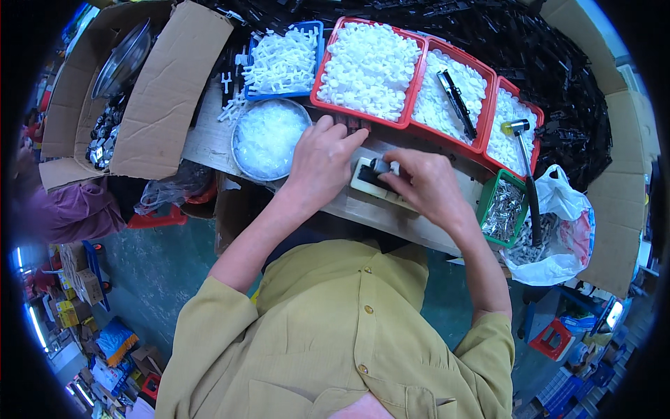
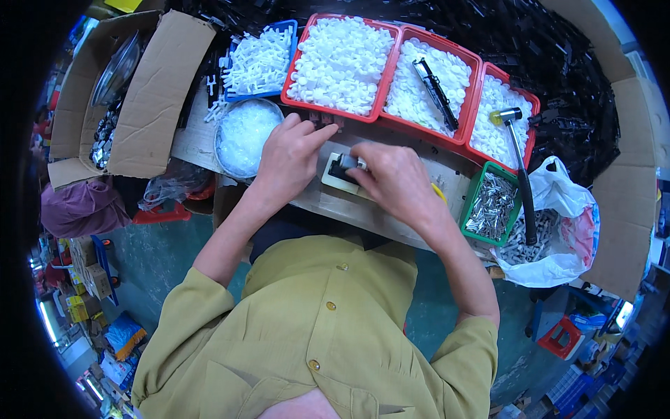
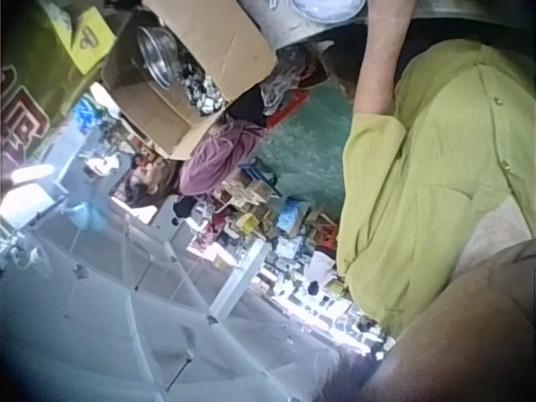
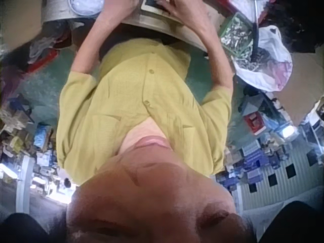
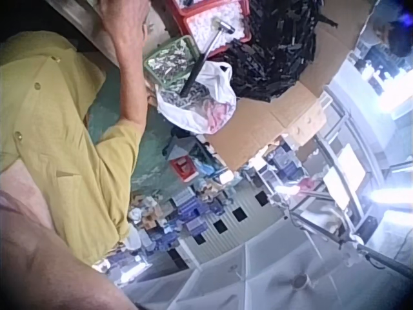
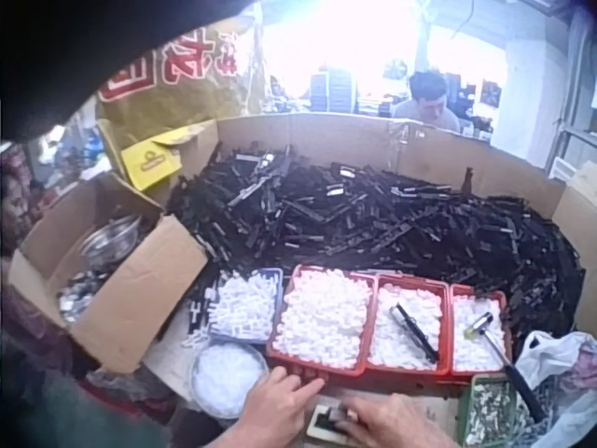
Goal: The person assembles small lock mechanisms at a workbench. They place a black lock body into a wooden jig, insert a white plastic component and a metal pin, then use a hammer to tap the pin into place. The person repeats this process for multiple units, retrieving parts from nearby trays and placing finished assemblies on the table.
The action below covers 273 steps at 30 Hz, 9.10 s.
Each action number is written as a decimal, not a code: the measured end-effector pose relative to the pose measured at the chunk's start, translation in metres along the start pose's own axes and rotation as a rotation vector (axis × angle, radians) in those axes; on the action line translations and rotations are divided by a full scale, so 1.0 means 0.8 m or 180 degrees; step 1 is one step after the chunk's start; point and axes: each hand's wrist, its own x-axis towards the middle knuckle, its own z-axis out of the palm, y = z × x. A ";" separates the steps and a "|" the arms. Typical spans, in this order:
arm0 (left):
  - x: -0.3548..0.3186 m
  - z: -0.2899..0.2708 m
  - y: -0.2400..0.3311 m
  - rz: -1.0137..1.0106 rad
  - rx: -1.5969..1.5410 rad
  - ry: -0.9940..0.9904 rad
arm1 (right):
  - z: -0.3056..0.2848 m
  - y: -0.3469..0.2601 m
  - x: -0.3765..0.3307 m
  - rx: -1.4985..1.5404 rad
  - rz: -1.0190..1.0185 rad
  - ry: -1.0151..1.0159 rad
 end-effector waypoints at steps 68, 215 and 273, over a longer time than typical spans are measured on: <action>0.037 0.016 0.090 -0.1941 -0.5378 -0.1294 | -0.022 -0.008 -0.066 0.2427 0.0449 0.2150; 0.048 0.016 0.086 -0.1662 -0.4010 -0.1061 | 0.009 0.000 -0.088 0.1985 0.0471 0.2615; -0.054 0.033 0.035 0.1565 0.0409 0.0306 | 0.060 0.016 -0.059 0.0157 0.0070 0.1246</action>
